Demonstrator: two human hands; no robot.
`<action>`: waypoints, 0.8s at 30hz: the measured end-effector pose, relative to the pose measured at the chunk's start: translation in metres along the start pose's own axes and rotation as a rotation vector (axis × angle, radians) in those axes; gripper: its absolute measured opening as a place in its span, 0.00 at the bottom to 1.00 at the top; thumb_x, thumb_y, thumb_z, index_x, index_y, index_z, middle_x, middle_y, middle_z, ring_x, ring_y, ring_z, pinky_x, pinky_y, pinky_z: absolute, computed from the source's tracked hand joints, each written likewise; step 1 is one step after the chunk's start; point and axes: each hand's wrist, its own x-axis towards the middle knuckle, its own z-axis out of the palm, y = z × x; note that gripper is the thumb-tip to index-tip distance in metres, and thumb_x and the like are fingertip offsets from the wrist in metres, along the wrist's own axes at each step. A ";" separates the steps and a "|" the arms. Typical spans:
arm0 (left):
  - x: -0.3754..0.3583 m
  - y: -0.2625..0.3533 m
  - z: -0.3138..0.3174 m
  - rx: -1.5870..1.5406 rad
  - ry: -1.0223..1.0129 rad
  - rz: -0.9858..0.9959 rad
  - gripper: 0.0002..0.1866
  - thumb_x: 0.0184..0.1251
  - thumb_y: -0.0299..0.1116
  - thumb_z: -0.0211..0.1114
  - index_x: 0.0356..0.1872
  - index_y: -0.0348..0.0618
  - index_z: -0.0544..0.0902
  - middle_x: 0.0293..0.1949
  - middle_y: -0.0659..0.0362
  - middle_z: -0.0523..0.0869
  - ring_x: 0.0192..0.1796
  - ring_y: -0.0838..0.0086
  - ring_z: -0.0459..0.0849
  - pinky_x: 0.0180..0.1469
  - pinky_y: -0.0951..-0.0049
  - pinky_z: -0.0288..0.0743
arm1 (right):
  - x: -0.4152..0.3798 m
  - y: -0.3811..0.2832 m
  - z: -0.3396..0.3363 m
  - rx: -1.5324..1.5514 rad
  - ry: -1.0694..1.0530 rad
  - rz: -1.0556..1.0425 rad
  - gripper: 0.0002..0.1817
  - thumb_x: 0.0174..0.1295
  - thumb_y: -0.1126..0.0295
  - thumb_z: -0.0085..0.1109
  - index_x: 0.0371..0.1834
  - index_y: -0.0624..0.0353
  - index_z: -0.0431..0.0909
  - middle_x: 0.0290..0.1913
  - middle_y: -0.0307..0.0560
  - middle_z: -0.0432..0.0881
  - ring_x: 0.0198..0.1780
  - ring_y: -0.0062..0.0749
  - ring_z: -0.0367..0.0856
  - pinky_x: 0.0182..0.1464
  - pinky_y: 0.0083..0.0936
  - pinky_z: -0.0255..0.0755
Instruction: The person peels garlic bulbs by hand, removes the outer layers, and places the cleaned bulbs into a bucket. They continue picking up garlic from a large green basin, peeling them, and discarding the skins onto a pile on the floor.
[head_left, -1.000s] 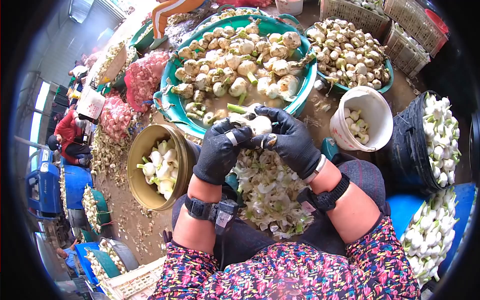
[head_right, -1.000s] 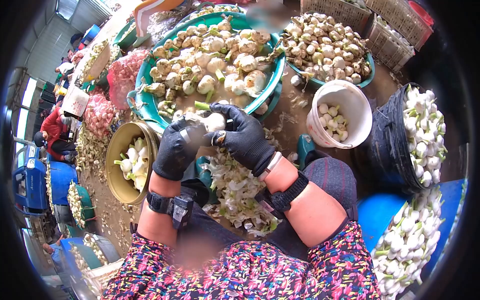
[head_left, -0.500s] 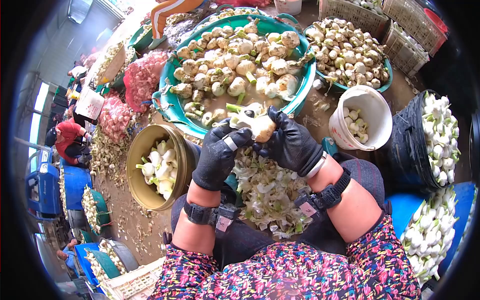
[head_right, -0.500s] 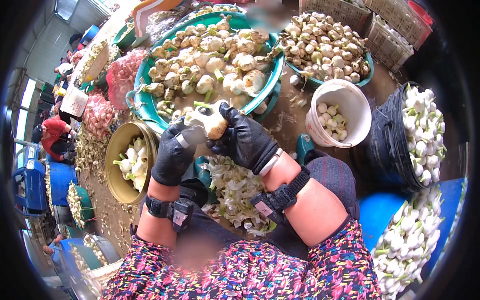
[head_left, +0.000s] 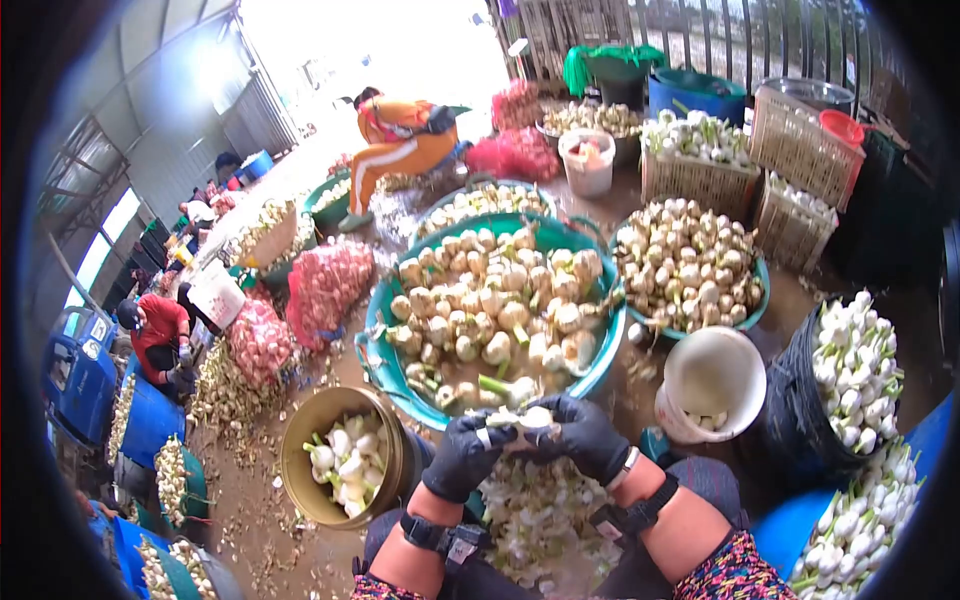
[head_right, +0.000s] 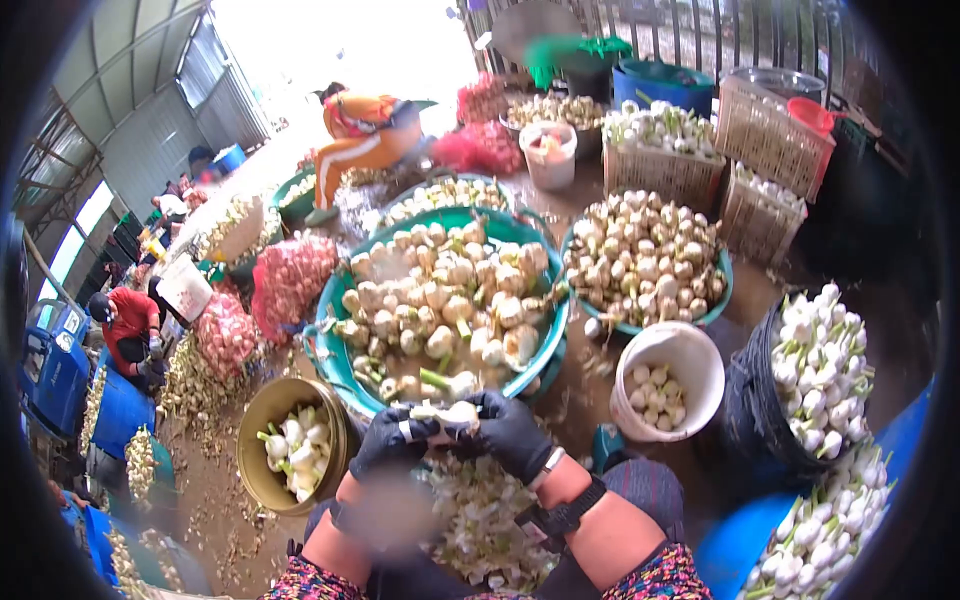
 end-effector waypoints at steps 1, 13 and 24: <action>0.001 0.005 -0.001 -0.317 0.070 -0.309 0.07 0.52 0.22 0.62 0.33 0.35 0.83 0.33 0.56 0.85 0.35 0.72 0.82 0.38 0.73 0.75 | 0.000 -0.002 -0.004 -0.029 -0.095 0.022 0.17 0.55 0.69 0.63 0.47 0.63 0.74 0.36 0.43 0.81 0.33 0.23 0.80 0.35 0.19 0.75; 0.011 0.030 0.008 -0.130 0.215 -0.293 0.05 0.54 0.24 0.64 0.32 0.36 0.81 0.28 0.57 0.82 0.31 0.70 0.80 0.36 0.70 0.74 | -0.013 -0.006 0.006 -0.153 -0.558 0.170 0.17 0.58 0.63 0.60 0.46 0.62 0.75 0.38 0.40 0.79 0.34 0.23 0.78 0.35 0.22 0.75; 0.010 0.025 0.006 -0.322 0.078 -0.266 0.26 0.54 0.23 0.67 0.57 0.40 0.73 0.50 0.55 0.77 0.48 0.73 0.76 0.50 0.73 0.71 | 0.017 0.027 -0.008 -0.283 -0.061 -0.202 0.16 0.63 0.72 0.52 0.54 0.64 0.70 0.35 0.41 0.79 0.33 0.18 0.76 0.35 0.19 0.75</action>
